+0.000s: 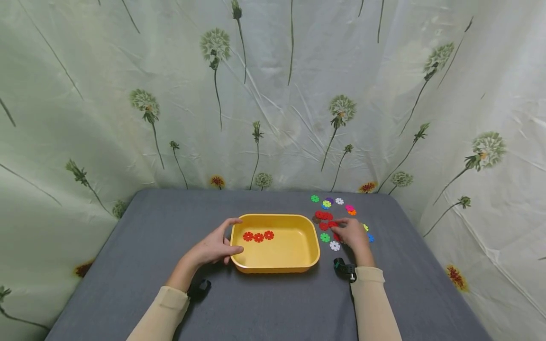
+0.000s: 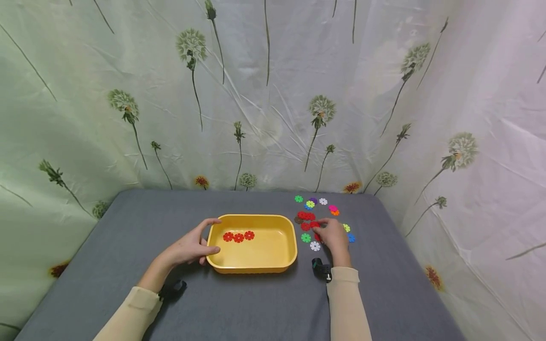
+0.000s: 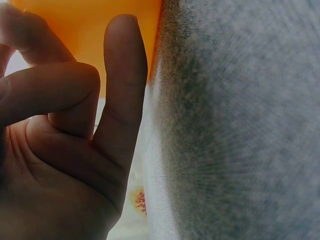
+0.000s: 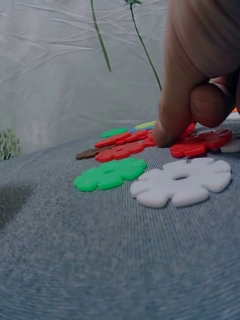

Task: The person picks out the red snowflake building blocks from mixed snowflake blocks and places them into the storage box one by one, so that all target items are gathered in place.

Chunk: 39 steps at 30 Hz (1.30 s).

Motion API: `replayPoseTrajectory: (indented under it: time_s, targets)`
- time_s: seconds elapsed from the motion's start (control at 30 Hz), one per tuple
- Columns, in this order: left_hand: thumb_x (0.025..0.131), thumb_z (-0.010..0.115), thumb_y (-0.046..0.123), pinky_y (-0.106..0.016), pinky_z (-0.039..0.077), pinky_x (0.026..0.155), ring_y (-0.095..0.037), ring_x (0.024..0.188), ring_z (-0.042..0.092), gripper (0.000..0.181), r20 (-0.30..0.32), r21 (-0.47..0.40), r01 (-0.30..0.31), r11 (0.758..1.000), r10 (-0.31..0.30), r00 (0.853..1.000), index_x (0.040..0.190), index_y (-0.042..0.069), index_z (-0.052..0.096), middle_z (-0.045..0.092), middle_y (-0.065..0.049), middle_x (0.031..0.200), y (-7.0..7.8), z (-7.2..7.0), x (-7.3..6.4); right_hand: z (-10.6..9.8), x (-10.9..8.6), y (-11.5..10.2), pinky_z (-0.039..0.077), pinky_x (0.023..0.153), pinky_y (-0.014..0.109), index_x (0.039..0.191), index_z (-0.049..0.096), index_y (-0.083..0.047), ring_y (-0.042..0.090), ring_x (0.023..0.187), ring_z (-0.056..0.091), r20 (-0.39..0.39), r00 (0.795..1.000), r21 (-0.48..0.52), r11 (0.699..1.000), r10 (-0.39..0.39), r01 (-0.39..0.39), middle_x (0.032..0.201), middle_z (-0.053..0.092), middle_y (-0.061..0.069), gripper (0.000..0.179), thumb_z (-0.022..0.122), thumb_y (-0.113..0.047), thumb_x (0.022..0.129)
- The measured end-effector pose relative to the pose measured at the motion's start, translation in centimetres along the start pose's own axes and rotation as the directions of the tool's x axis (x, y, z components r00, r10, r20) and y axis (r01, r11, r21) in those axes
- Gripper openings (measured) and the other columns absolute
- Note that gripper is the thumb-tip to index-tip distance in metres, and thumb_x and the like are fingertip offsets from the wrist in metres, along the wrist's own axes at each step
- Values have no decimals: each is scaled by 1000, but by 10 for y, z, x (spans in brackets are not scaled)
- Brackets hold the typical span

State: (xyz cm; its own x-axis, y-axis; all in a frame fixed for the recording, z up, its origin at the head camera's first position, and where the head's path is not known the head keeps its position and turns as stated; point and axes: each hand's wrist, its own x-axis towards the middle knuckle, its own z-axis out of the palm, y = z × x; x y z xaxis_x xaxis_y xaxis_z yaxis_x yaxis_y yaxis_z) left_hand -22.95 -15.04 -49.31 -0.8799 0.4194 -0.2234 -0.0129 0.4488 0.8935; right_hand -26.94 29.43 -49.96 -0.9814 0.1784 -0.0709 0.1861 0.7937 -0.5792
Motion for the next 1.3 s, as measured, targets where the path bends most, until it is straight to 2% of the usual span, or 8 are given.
replayPoseTrajectory:
  time_s: [0.27,0.47,0.6,0.7,0.9,1.1,1.17,1.3]
  targets:
    - [93,82,32,-27,37,45,-13,44,44,85,4,-2,5,1000,-5,1000,160,26,31,64,-2,59,0,0,0,-4,-3,-5,53,59,28,125,75,1,25,77,67,-60,998,31,999,17,-15,118,75,25,42,75,-31,97]
    - [93,82,32,-27,37,45,-13,44,44,85,7,-9,3,1000,-3,1000,160,25,30,64,-2,58,0,0,0,-8,-6,-17,49,58,26,125,75,3,24,75,65,-133,990,54,998,-36,44,120,76,26,44,75,-32,98]
    - [93,82,32,-27,36,45,-13,44,44,86,6,-13,2,1000,-2,1000,161,25,30,64,-2,58,0,-1,1,-12,-8,-31,55,64,29,126,75,2,27,80,69,-152,985,82,992,-81,95,118,77,25,44,76,-33,98]
    - [93,82,31,-27,36,44,-13,44,44,86,7,-14,-3,1000,3,1000,161,25,30,64,-2,58,-1,-1,1,-15,-13,-44,56,65,29,128,75,-1,29,79,71,-154,984,112,987,-93,111,109,79,23,45,76,-34,97]
    - [94,81,30,-27,36,44,-12,44,44,85,11,-23,-20,1000,21,1000,161,25,30,63,-1,58,-1,-1,1,-16,-25,-69,42,53,23,129,74,-1,19,60,58,-151,981,183,971,-125,152,80,73,18,45,77,-32,97]
    - [93,82,30,-27,36,44,-12,44,43,85,13,-25,-14,1000,14,1000,161,24,30,63,-1,58,0,0,0,-9,-34,-87,41,49,22,131,73,-3,23,56,61,-94,984,270,947,-152,173,76,73,18,44,78,-31,97]
    - [93,81,30,-27,36,44,-12,44,43,85,13,-26,-12,1000,12,1000,161,24,30,63,-1,58,1,0,-1,-6,-35,-92,40,48,22,131,73,-4,21,52,58,-88,982,272,944,-168,186,67,69,12,43,78,-30,97]
    - [94,81,29,-27,36,44,-12,44,43,85,12,-32,-12,999,13,1000,161,24,30,63,-1,58,2,0,-2,1,-38,-101,32,47,23,127,76,-6,14,47,41,-95,973,224,948,-208,225,55,48,-2,39,80,-28,96]
